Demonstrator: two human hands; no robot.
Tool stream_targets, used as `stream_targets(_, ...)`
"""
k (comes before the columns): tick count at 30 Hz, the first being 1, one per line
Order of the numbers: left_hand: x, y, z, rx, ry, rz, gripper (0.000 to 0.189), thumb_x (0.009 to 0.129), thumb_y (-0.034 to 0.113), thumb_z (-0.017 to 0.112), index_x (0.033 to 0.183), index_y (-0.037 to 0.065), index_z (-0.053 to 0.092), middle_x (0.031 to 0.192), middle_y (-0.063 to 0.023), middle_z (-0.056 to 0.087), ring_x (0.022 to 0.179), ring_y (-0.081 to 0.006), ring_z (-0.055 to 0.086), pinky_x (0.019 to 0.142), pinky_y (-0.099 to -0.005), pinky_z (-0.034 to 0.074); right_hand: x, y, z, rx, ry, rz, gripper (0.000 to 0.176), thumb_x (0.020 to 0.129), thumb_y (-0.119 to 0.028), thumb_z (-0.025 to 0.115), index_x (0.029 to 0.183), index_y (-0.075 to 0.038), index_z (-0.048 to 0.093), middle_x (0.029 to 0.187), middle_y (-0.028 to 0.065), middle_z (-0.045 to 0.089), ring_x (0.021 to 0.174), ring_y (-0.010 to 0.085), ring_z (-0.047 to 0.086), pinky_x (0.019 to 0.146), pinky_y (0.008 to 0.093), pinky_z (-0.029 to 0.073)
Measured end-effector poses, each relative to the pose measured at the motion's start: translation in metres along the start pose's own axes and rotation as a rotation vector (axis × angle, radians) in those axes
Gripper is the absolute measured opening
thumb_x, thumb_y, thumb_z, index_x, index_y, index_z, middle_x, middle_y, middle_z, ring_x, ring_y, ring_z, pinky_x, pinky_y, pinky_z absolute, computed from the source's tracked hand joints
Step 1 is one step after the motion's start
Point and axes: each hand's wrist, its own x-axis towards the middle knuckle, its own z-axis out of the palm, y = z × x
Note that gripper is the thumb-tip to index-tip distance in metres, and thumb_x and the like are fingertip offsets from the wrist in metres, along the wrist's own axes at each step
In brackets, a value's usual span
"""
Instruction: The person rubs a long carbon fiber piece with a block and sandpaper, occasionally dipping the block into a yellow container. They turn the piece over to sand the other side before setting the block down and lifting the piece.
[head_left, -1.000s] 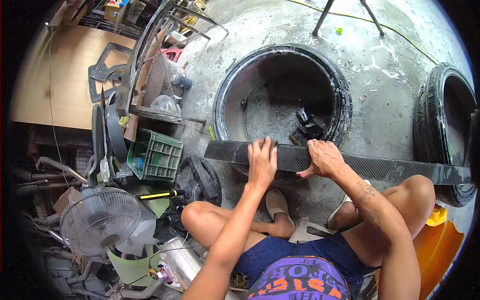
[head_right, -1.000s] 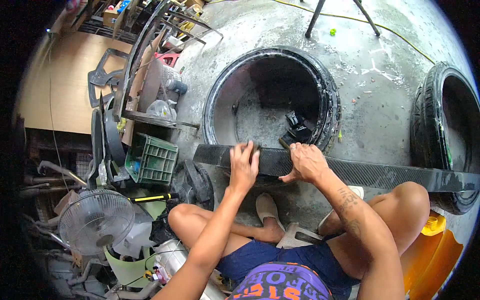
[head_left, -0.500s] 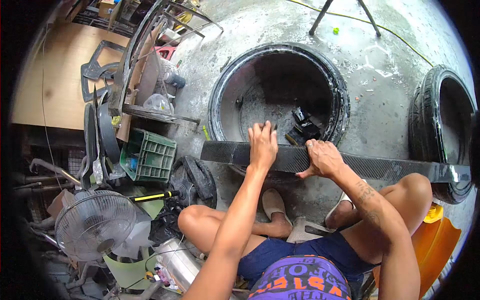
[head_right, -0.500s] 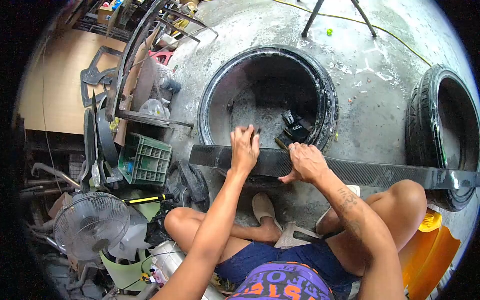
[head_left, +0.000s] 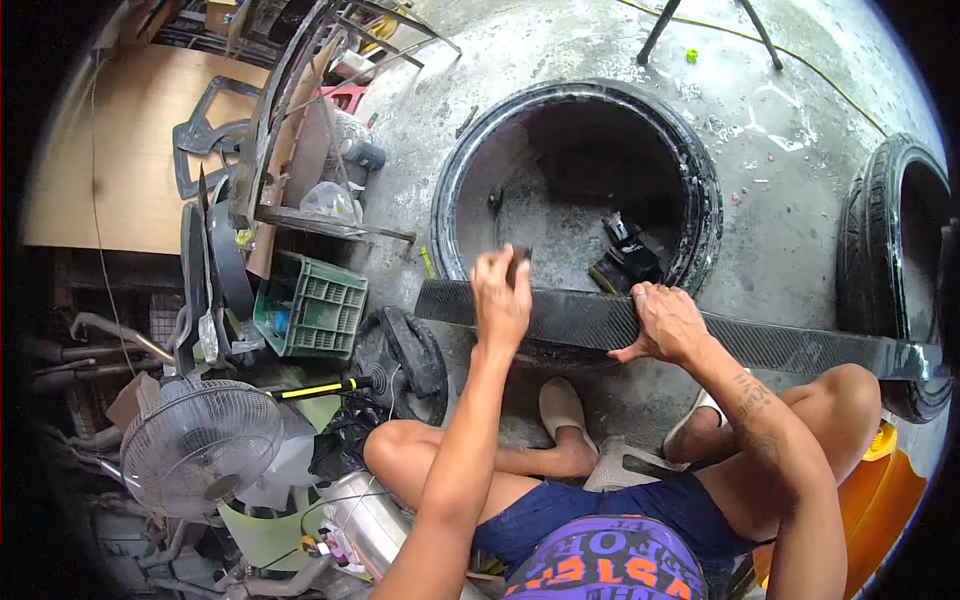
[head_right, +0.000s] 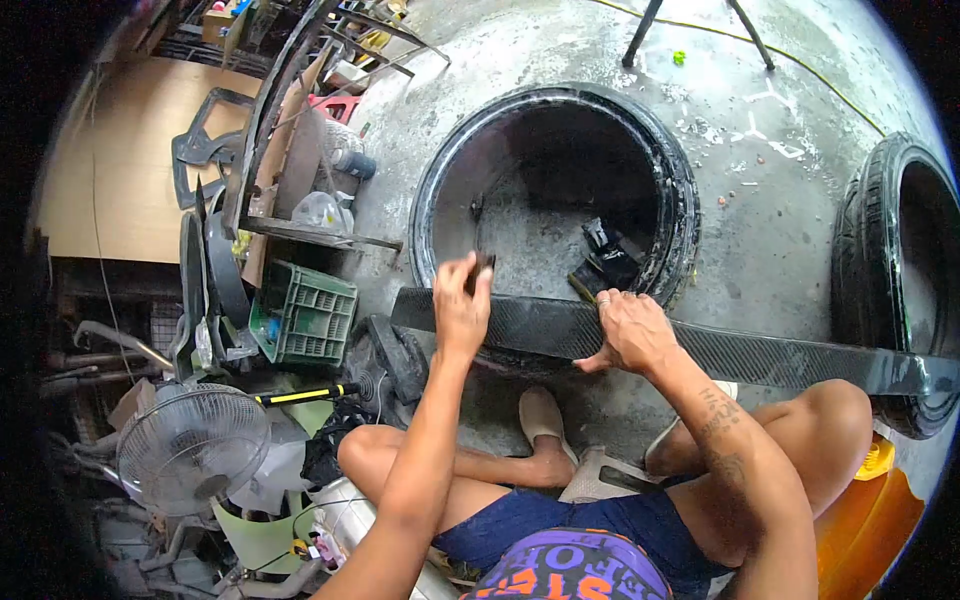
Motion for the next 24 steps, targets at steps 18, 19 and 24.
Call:
stream_targets(18, 0.004, 0.002, 0.026, 0.164, -0.159, 0.141, 0.026, 0.092, 0.013, 0.065, 0.112, -0.003, 0.068, 0.107, -0.0227, 0.061, 0.099, -0.0407, 0.056, 0.089, -0.0496, 0.046, 0.000, 0.003, 0.007, -0.023, 0.033, 0.002, 0.099, 0.054, -0.071, 0.084, 0.112, 0.006, 0.057, 0.104, 0.0200, 0.066, 0.100, 0.0360, 0.067, 0.087, 0.0432, 0.052)
stream_targets(19, 0.008, -0.004, 0.031, 0.182, -0.139, 0.117, 0.025, 0.092, 0.013, 0.065, 0.111, -0.003, 0.068, 0.108, -0.0229, 0.061, 0.099, -0.0406, 0.056, 0.089, -0.0494, 0.046, -0.002, 0.003, 0.008, -0.013, 0.054, 0.000, 0.098, 0.052, -0.071, 0.084, 0.108, 0.004, 0.056, 0.102, 0.0194, 0.066, 0.100, 0.0363, 0.067, 0.087, 0.0432, 0.052)
stream_targets(24, -0.046, 0.053, 0.020, 0.041, -0.232, 0.138, 0.035, 0.092, 0.016, 0.064, 0.121, -0.004, 0.063, 0.113, -0.0245, 0.058, 0.104, -0.0424, 0.054, 0.092, -0.0516, 0.045, -0.002, 0.004, 0.008, -0.033, 0.082, -0.038, 0.099, 0.054, -0.072, 0.083, 0.110, 0.006, 0.057, 0.102, 0.0197, 0.066, 0.100, 0.0357, 0.067, 0.087, 0.0425, 0.052)
